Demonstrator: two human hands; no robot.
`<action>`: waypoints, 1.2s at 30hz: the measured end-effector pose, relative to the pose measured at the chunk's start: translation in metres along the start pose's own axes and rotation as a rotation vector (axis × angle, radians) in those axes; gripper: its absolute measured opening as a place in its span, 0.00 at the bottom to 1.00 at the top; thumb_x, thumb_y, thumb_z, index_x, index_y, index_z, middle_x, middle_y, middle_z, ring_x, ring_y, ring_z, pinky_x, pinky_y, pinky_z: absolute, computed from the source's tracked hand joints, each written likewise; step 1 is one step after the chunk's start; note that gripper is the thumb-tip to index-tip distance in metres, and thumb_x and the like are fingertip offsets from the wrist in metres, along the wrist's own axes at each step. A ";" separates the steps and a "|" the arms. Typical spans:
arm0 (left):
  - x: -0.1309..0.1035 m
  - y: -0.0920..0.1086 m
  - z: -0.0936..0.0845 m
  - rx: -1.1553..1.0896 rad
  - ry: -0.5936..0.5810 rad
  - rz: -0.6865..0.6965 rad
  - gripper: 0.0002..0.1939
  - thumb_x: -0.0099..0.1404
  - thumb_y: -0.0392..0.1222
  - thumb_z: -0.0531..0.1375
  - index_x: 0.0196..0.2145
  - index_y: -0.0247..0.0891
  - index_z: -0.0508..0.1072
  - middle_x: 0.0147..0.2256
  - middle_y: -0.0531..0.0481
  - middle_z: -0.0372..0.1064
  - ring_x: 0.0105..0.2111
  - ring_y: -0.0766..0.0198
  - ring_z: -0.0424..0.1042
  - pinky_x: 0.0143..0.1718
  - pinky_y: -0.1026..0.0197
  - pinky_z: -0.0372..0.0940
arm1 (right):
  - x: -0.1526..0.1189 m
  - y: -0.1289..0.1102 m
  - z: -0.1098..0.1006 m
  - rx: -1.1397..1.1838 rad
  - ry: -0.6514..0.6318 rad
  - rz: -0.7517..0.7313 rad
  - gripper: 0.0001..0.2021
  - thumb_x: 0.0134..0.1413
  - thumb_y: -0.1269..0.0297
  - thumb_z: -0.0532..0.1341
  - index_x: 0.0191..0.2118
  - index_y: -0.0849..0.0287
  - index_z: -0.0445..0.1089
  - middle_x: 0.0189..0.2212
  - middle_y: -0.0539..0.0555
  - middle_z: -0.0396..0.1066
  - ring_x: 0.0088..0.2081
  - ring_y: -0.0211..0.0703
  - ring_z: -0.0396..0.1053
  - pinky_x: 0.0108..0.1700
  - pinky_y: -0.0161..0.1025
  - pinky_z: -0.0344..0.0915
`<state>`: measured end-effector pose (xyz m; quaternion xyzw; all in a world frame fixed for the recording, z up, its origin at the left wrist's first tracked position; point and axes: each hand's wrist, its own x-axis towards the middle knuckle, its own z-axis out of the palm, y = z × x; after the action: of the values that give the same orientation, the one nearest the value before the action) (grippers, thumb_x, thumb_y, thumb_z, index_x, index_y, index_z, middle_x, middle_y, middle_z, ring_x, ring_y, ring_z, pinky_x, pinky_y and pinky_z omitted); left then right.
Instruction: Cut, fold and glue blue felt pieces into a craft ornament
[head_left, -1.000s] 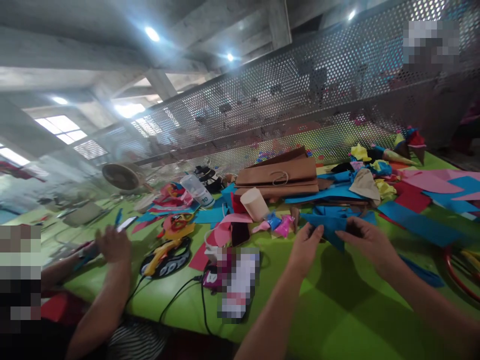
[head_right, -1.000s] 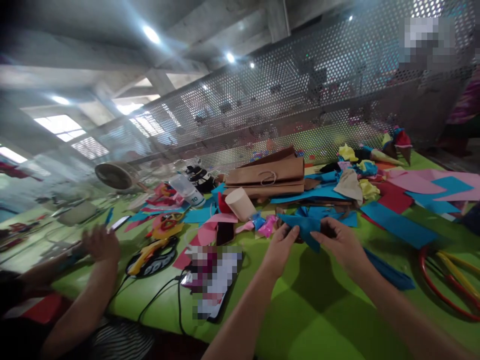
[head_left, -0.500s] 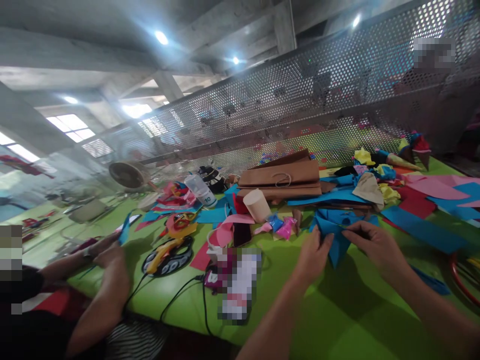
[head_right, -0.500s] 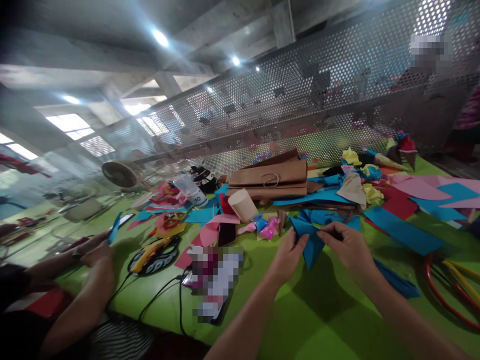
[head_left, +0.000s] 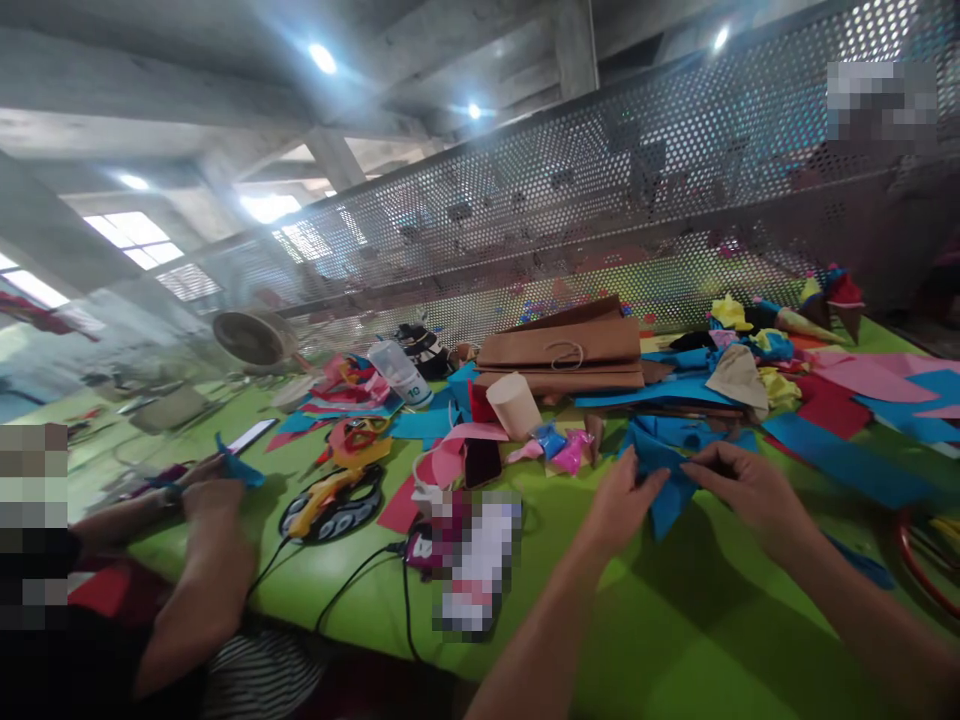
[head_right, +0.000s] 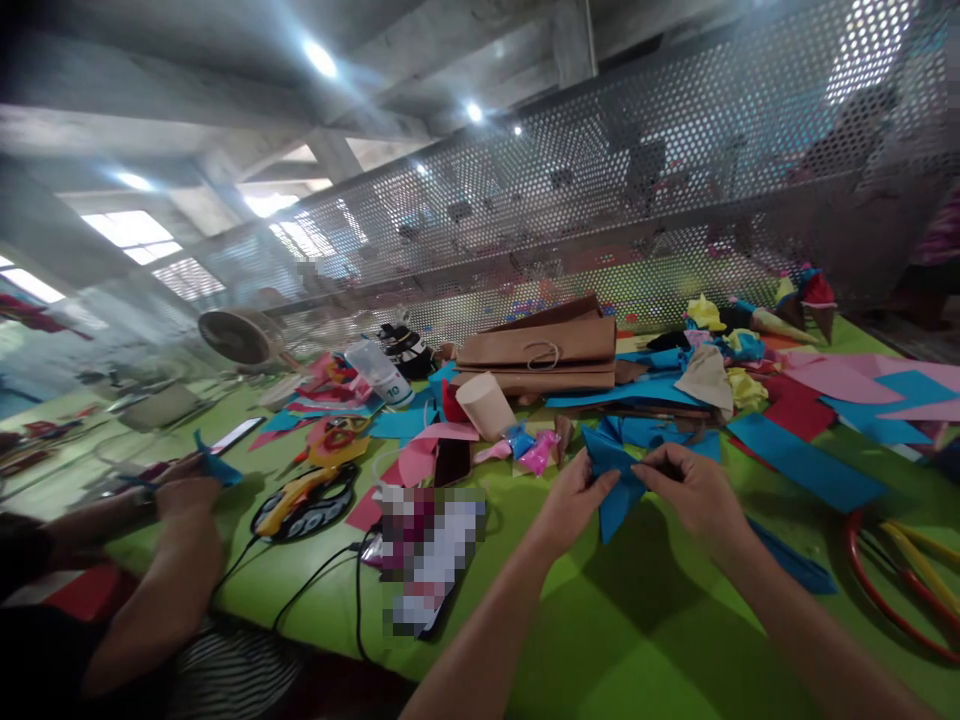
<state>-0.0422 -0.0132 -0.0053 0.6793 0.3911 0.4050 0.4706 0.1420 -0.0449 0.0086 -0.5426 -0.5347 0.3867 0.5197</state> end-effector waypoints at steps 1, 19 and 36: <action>0.001 -0.001 0.000 -0.032 -0.004 0.003 0.12 0.69 0.48 0.61 0.44 0.37 0.72 0.43 0.44 0.75 0.44 0.56 0.72 0.48 0.55 0.69 | 0.000 -0.001 0.000 -0.001 -0.007 0.001 0.24 0.42 0.36 0.70 0.26 0.55 0.73 0.24 0.52 0.69 0.29 0.43 0.64 0.31 0.39 0.62; -0.005 0.009 0.001 -0.011 0.063 0.004 0.15 0.73 0.52 0.53 0.37 0.38 0.69 0.35 0.49 0.69 0.37 0.61 0.66 0.42 0.59 0.67 | -0.002 -0.002 0.007 -0.047 0.013 -0.046 0.25 0.40 0.36 0.70 0.23 0.54 0.70 0.21 0.50 0.68 0.26 0.43 0.63 0.30 0.40 0.60; -0.007 0.010 0.004 0.347 -0.161 0.123 0.11 0.73 0.44 0.51 0.36 0.41 0.71 0.35 0.45 0.72 0.35 0.55 0.69 0.38 0.56 0.63 | -0.001 0.006 0.003 -0.042 -0.015 -0.041 0.19 0.46 0.43 0.70 0.26 0.55 0.73 0.23 0.49 0.69 0.29 0.43 0.65 0.32 0.40 0.61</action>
<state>-0.0395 -0.0231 0.0023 0.8029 0.3741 0.3038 0.3508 0.1396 -0.0449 0.0018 -0.5392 -0.5577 0.3688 0.5121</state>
